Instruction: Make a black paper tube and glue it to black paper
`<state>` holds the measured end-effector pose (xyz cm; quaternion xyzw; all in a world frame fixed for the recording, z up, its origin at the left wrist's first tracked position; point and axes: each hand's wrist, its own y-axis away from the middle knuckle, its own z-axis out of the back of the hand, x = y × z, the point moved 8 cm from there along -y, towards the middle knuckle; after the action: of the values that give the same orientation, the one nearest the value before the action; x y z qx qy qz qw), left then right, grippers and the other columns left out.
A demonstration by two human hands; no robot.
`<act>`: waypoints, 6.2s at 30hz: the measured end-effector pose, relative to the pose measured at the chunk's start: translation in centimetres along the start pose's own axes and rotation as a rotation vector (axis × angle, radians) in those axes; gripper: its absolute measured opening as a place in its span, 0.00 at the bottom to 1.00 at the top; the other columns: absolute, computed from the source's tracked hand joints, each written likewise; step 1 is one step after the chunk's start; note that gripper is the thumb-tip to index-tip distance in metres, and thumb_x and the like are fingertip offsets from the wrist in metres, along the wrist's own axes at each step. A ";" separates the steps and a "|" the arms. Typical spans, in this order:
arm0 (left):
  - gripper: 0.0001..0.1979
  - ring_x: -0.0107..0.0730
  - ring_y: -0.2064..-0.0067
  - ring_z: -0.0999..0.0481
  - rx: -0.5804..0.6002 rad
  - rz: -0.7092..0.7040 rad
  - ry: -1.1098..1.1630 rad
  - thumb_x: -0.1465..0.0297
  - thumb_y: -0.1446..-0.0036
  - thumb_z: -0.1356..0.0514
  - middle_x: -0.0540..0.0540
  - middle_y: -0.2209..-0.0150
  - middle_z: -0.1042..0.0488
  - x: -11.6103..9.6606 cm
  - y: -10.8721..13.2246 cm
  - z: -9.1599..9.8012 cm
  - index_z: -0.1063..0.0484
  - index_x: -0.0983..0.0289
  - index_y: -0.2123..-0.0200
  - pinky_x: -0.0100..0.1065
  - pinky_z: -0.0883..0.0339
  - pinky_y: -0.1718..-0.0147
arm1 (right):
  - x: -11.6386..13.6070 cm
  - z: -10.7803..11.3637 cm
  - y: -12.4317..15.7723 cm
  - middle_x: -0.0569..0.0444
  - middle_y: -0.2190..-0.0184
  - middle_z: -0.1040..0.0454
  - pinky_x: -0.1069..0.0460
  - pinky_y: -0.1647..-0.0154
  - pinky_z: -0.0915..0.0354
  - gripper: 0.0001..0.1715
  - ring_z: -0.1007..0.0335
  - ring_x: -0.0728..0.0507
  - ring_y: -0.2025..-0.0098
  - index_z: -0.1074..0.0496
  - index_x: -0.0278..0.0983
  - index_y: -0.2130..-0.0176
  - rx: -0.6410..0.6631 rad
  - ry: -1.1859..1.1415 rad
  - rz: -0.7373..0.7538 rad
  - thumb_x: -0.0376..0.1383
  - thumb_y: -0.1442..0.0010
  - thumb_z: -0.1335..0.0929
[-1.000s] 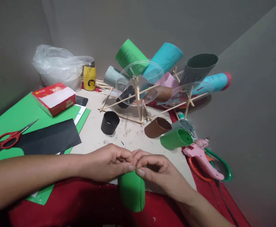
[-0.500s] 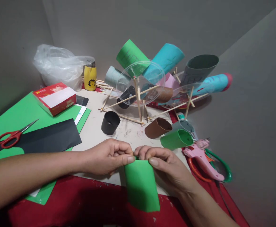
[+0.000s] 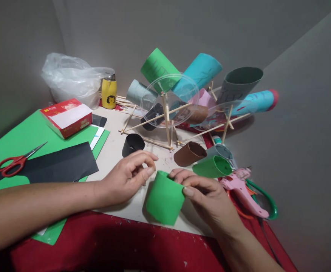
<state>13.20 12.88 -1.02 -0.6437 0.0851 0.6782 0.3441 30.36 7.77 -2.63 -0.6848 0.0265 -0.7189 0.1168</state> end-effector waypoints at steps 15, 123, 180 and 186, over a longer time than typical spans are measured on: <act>0.08 0.25 0.75 0.34 0.120 0.227 -0.091 0.68 0.38 0.45 0.48 0.74 0.33 2.7 0.2 -0.9 0.29 0.66 0.60 0.28 0.39 0.75 | 3.0 -0.8 -0.1 0.43 0.46 0.28 0.36 0.43 0.37 0.17 0.34 0.36 0.43 0.26 0.41 0.49 -0.137 0.916 0.496 0.29 0.37 0.32; 0.05 0.20 0.75 0.38 0.625 0.400 0.349 0.73 0.45 0.36 0.46 0.78 0.30 -0.5 0.6 -5.5 0.20 0.68 0.68 0.23 0.41 0.73 | 2.7 -2.4 1.2 0.52 0.71 0.21 0.50 0.66 0.35 0.04 0.31 0.46 0.68 0.19 0.39 0.68 0.320 0.029 0.016 0.36 0.41 0.26; 0.08 0.22 0.73 0.37 0.566 0.265 0.252 0.70 0.41 0.41 0.48 0.75 0.31 -0.1 0.3 -5.3 0.28 0.69 0.71 0.23 0.40 0.72 | 3.9 -1.2 1.3 0.47 0.57 0.22 0.36 0.39 0.39 0.09 0.35 0.34 0.40 0.24 0.40 0.72 0.185 0.405 0.101 0.37 0.39 0.29; 0.08 0.22 0.75 0.38 0.577 0.212 0.125 0.71 0.40 0.42 0.47 0.77 0.33 -0.3 0.5 -5.3 0.27 0.68 0.70 0.23 0.43 0.74 | 4.3 -2.0 1.5 0.46 0.56 0.21 0.35 0.42 0.37 0.05 0.34 0.32 0.41 0.21 0.41 0.69 0.149 0.538 0.175 0.34 0.40 0.28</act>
<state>17.21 9.38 -1.70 -0.5477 0.3616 0.6172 0.4341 28.40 5.20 1.21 -0.4543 0.0626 -0.8617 0.2172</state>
